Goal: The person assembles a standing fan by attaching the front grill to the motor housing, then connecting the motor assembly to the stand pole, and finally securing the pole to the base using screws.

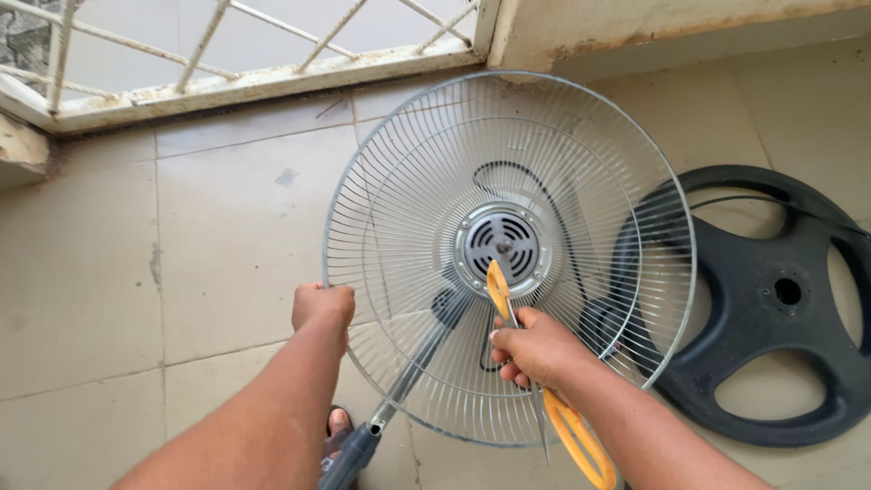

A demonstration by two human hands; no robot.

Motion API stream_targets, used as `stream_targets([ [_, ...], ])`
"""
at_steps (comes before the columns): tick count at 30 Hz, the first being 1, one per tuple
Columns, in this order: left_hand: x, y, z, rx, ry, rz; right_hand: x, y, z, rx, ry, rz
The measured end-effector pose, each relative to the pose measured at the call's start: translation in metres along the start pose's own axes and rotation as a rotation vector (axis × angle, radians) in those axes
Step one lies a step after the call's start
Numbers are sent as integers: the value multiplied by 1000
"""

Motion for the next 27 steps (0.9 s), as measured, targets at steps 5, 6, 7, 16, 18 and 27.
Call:
stream_targets([
  [5,4,26,13,92,63,6,21,18,-8,-3,-29,32],
  [6,4,33,14,101,42,-14,28,21,-10,-1,-52,50],
  [7,6,42,14,117,19,-28,34,25,-9,-19,-56,50],
  [16,25,113,9,56,-92,-332,114,59,-25,-153,-302,141],
  [18,23,115,9,29,-97,-405,125,58,-35,-150,-366,155],
  [27,47,150,-7,52,8,-730,109,47,-75,-281,-64,-58],
])
Point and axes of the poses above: each hand's wrist, its own y-axis away from the middle knuckle, its own z-axis out of the back of the hand, x = y × z, the point moved 4 cm from there along -y, towards the middle knuckle
